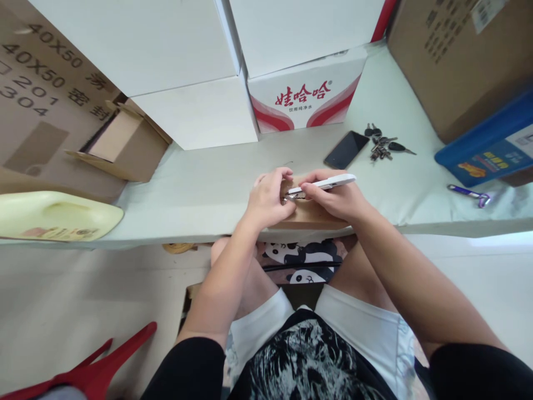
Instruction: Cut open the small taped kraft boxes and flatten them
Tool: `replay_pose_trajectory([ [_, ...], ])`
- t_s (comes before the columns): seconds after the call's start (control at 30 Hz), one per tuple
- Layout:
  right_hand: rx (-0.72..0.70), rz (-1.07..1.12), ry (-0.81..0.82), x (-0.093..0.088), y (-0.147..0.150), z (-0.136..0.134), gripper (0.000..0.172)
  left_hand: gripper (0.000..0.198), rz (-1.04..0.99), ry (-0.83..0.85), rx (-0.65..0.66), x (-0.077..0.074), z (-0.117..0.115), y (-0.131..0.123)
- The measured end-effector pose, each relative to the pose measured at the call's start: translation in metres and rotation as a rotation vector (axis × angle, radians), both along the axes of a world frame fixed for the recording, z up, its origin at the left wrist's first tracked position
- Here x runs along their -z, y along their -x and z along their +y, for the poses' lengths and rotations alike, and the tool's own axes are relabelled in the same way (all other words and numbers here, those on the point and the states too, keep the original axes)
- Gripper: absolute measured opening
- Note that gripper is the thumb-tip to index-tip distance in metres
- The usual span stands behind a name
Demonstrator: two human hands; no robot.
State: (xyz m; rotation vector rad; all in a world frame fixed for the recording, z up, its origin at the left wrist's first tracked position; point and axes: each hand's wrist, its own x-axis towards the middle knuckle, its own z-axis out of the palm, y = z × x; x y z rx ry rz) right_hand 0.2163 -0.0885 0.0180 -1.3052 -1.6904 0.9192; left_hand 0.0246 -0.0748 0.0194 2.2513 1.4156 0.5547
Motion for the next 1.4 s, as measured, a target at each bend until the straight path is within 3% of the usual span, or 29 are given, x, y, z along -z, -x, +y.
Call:
replay_pose_trajectory([
  [0.77,0.038,0.019,-0.045,-0.0011,0.0025,0.0014,0.015,0.048,0.015,-0.003,0.010,-0.0025,0.0004,-0.0015],
  [1.07,0.074,0.030,-0.046,-0.0001,0.0017,0.0008,0.016,0.046,0.026,-0.009,0.005,-0.0027,-0.0001,-0.0020],
  [1.4,0.009,0.052,0.021,-0.0016,-0.0013,-0.0008,0.022,0.045,0.031,-0.006,0.003,-0.0030,0.0001,-0.0023],
])
